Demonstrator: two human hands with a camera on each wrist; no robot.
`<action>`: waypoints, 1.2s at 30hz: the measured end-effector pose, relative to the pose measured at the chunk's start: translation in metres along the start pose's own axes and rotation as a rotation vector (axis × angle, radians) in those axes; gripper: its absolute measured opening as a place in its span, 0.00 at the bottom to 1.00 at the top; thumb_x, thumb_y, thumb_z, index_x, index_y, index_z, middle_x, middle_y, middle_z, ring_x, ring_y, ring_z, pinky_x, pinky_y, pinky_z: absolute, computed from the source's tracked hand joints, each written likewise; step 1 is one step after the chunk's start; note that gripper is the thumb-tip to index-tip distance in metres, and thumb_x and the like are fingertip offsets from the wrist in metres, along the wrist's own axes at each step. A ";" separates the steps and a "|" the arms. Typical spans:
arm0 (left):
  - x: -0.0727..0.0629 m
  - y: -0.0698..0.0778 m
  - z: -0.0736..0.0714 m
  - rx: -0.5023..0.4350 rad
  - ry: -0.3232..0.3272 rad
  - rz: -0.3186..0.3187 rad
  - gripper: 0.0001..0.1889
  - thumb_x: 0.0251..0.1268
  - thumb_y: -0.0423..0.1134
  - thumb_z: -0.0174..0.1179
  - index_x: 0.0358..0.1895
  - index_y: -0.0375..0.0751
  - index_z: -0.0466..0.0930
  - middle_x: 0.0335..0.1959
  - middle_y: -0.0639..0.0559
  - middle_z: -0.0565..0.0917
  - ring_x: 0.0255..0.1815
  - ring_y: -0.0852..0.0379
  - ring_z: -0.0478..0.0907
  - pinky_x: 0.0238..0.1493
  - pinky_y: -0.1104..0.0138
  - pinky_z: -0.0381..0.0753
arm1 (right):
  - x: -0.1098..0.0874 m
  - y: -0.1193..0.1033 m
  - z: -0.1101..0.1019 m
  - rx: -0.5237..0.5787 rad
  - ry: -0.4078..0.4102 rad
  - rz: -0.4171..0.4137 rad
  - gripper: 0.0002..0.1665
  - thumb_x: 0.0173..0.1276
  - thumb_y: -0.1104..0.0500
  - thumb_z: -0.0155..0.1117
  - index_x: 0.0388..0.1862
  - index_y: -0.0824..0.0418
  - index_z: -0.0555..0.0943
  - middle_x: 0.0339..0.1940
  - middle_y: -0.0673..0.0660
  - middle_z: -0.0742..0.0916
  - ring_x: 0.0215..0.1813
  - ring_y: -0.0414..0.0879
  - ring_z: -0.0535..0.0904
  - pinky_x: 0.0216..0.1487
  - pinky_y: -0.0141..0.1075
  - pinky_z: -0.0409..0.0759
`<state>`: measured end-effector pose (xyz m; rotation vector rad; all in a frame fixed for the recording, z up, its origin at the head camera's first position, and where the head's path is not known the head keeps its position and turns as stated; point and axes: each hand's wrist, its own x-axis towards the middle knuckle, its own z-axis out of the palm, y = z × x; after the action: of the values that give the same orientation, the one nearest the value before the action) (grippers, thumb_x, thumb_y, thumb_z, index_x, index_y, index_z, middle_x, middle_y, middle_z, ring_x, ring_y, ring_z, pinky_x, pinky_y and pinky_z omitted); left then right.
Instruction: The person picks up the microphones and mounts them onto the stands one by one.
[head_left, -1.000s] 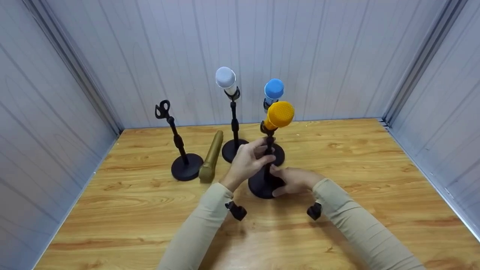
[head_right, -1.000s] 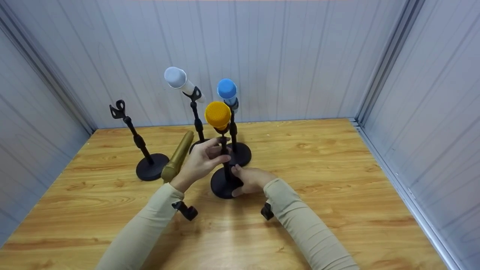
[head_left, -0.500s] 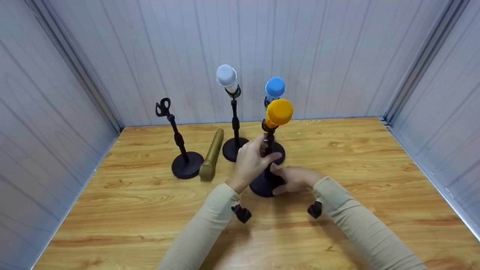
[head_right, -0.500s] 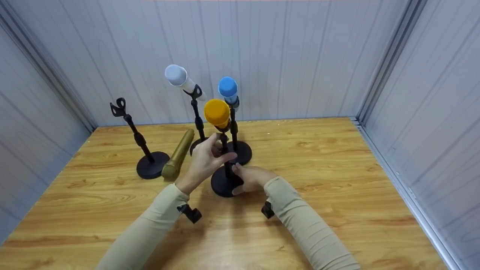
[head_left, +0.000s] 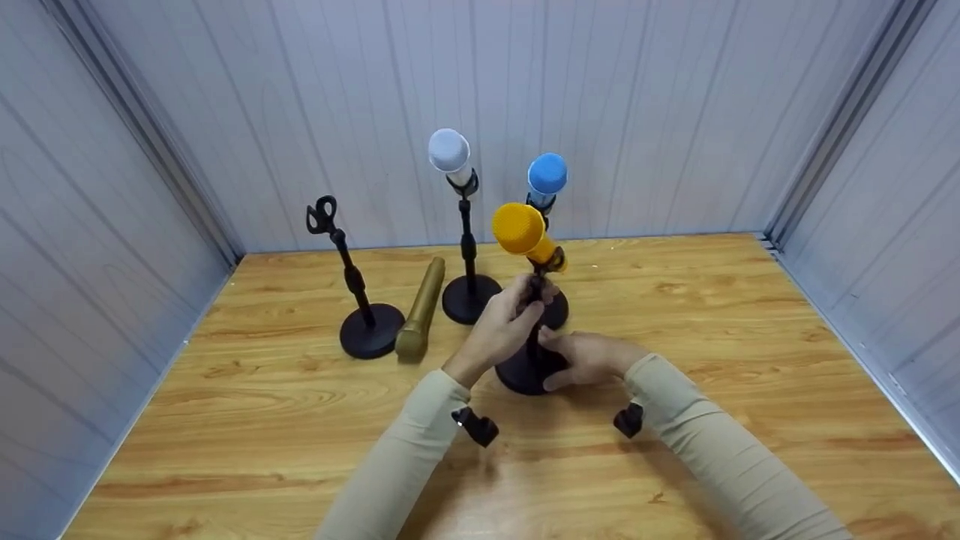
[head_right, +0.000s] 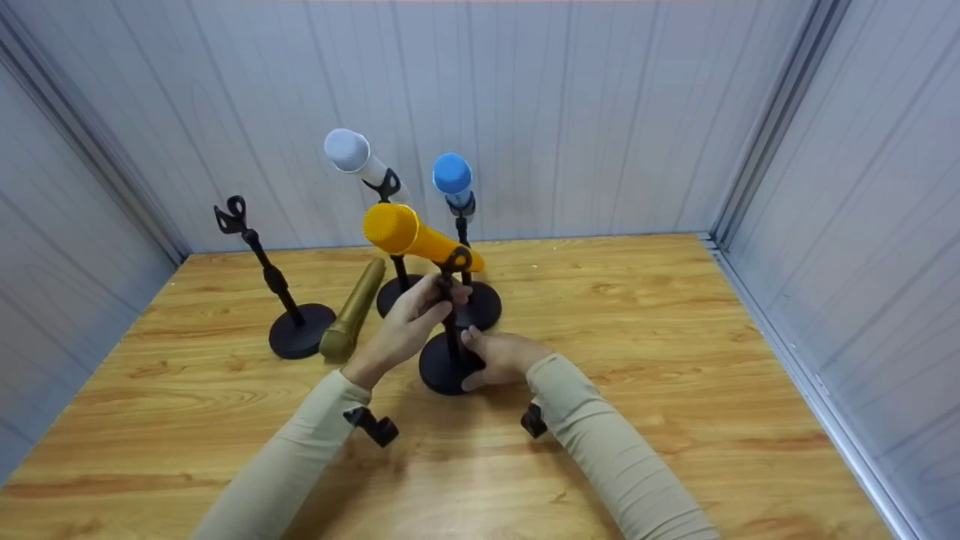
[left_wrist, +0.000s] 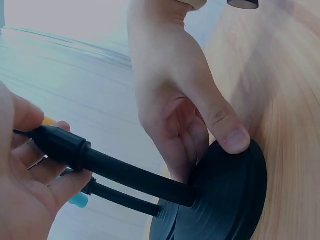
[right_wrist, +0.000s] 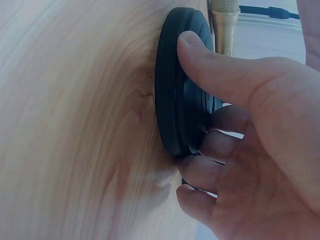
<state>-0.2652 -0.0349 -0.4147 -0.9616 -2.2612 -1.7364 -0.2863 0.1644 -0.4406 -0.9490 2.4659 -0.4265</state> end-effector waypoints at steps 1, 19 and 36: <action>0.000 0.002 -0.001 -0.010 -0.002 -0.006 0.14 0.80 0.31 0.50 0.62 0.32 0.73 0.58 0.44 0.82 0.61 0.49 0.79 0.62 0.61 0.76 | 0.000 0.000 0.000 0.004 -0.001 -0.001 0.54 0.72 0.44 0.68 0.81 0.68 0.51 0.80 0.68 0.59 0.76 0.63 0.61 0.75 0.52 0.61; 0.007 0.008 -0.005 0.056 0.152 0.021 0.13 0.75 0.38 0.61 0.58 0.41 0.81 0.44 0.46 0.88 0.45 0.53 0.85 0.48 0.63 0.83 | 0.002 -0.002 -0.002 0.007 -0.024 0.041 0.51 0.72 0.42 0.66 0.82 0.63 0.54 0.81 0.63 0.57 0.77 0.62 0.62 0.75 0.52 0.60; 0.024 0.036 -0.009 0.041 0.232 0.037 0.13 0.76 0.40 0.61 0.57 0.43 0.80 0.42 0.56 0.89 0.43 0.56 0.86 0.45 0.64 0.84 | 0.004 0.001 -0.005 -0.027 -0.029 -0.004 0.54 0.72 0.41 0.66 0.81 0.68 0.52 0.80 0.67 0.58 0.76 0.63 0.63 0.74 0.53 0.61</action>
<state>-0.2663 -0.0288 -0.3712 -0.7457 -2.1103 -1.6827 -0.2918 0.1635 -0.4382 -0.9641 2.4499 -0.3790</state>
